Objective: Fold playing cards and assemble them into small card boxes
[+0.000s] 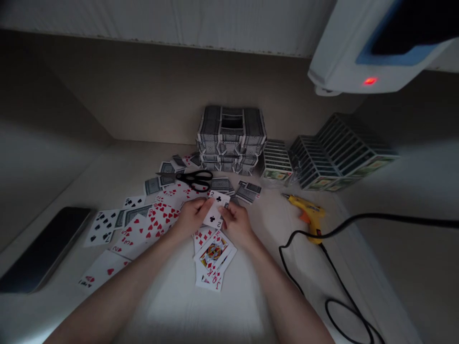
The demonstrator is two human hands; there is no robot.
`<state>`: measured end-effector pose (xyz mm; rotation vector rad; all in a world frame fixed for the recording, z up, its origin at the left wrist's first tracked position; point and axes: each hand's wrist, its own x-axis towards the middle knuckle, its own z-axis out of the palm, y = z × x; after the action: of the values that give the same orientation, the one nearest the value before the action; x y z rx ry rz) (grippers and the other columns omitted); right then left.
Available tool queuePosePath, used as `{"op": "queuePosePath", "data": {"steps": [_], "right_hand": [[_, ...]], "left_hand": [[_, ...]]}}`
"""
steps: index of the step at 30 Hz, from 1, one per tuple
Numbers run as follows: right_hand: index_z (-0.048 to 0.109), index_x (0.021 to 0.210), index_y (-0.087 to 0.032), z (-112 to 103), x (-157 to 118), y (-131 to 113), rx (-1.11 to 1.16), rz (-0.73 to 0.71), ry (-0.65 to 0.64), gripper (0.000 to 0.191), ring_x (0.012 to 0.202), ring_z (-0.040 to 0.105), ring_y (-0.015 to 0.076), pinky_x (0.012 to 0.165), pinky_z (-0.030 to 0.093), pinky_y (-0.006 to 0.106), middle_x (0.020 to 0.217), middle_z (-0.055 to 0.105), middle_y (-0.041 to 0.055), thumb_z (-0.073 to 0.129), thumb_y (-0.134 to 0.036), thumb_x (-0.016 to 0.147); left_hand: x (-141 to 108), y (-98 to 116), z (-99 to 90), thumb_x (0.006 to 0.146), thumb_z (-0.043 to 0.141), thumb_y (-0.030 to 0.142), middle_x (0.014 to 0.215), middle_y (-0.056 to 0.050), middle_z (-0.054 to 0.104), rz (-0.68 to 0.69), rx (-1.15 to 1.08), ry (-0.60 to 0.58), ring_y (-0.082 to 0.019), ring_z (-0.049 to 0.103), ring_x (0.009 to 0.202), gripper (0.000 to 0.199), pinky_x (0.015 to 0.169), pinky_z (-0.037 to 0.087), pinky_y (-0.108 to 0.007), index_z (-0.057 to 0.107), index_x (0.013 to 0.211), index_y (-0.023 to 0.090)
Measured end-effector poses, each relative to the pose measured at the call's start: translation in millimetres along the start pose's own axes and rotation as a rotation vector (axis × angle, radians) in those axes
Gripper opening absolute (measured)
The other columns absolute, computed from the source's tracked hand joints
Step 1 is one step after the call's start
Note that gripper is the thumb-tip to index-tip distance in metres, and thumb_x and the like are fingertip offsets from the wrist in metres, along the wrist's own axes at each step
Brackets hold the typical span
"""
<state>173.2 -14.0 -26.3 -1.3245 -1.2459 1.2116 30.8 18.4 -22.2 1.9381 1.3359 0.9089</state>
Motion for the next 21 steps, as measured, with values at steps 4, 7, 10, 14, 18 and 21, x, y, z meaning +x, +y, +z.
{"op": "queuePosePath", "data": {"steps": [4, 7, 10, 14, 18, 21], "right_hand": [[0.046, 0.058, -0.018, 0.3, 0.4, -1.0, -0.087, -0.033, 0.008, 0.035, 0.04, 0.036, 0.0084, 0.039, 0.025, 0.021, 0.044, 0.042, -0.0052, 0.05, -0.047, 0.078], [0.046, 0.059, -0.019, 0.7, 0.2, -1.9, -0.152, -0.098, 0.027, 0.033, 0.043, 0.037, 0.009, 0.041, 0.026, 0.021, 0.046, 0.042, -0.0052, 0.049, -0.045, 0.08], [0.045, 0.061, -0.019, 0.8, -0.5, -1.8, -0.152, -0.118, 0.025, 0.031, 0.044, 0.037, 0.0093, 0.042, 0.027, 0.021, 0.047, 0.042, -0.0055, 0.047, -0.043, 0.081], [0.045, 0.062, -0.019, 0.7, -1.7, 0.5, -0.131, -0.097, 0.01, 0.032, 0.043, 0.037, 0.0092, 0.041, 0.027, 0.021, 0.047, 0.041, -0.0056, 0.047, -0.044, 0.081], [0.042, 0.059, -0.02, 0.1, -2.0, 4.4, -0.167, -0.092, -0.023, 0.032, 0.041, 0.036, 0.0087, 0.04, 0.026, 0.021, 0.045, 0.041, -0.0057, 0.047, -0.042, 0.082], [0.041, 0.058, -0.02, -0.5, -1.8, 6.1, -0.252, -0.122, -0.027, 0.032, 0.042, 0.036, 0.0087, 0.04, 0.026, 0.021, 0.045, 0.042, -0.0051, 0.046, -0.04, 0.082]], "left_hand": [[-1.9, 0.6, 1.5, 0.086, 0.038, 0.038, 0.05, 0.003, 0.04, 0.066, 0.089, 0.045, -0.009, 0.037, 0.049, 0.042, 0.049, 0.029, -0.022, 0.038, 0.049, 0.017], [-3.1, 1.4, 1.7, 0.087, 0.037, 0.032, 0.057, 0.001, 0.045, 0.127, 0.184, 0.082, -0.01, 0.041, 0.054, 0.036, 0.054, 0.032, -0.024, 0.042, 0.055, 0.017], [-2.9, 2.6, -0.7, 0.089, 0.035, 0.029, 0.069, -0.002, 0.05, 0.151, 0.142, 0.066, -0.012, 0.047, 0.064, 0.029, 0.061, 0.036, -0.024, 0.047, 0.065, 0.017], [-1.9, 2.6, -4.4, 0.089, 0.036, 0.032, 0.071, 0.0, 0.052, 0.097, -0.038, 0.02, -0.01, 0.047, 0.065, 0.026, 0.06, 0.037, -0.022, 0.047, 0.07, 0.017], [-0.9, 0.0, -3.5, 0.088, 0.036, 0.037, 0.06, 0.003, 0.047, 0.0, -0.149, 0.006, -0.009, 0.041, 0.055, 0.033, 0.051, 0.033, -0.02, 0.044, 0.063, 0.017], [-0.4, -1.1, -1.2, 0.087, 0.035, 0.038, 0.056, 0.003, 0.044, -0.015, -0.106, 0.031, -0.008, 0.039, 0.053, 0.036, 0.049, 0.03, -0.02, 0.043, 0.06, 0.017]]}}
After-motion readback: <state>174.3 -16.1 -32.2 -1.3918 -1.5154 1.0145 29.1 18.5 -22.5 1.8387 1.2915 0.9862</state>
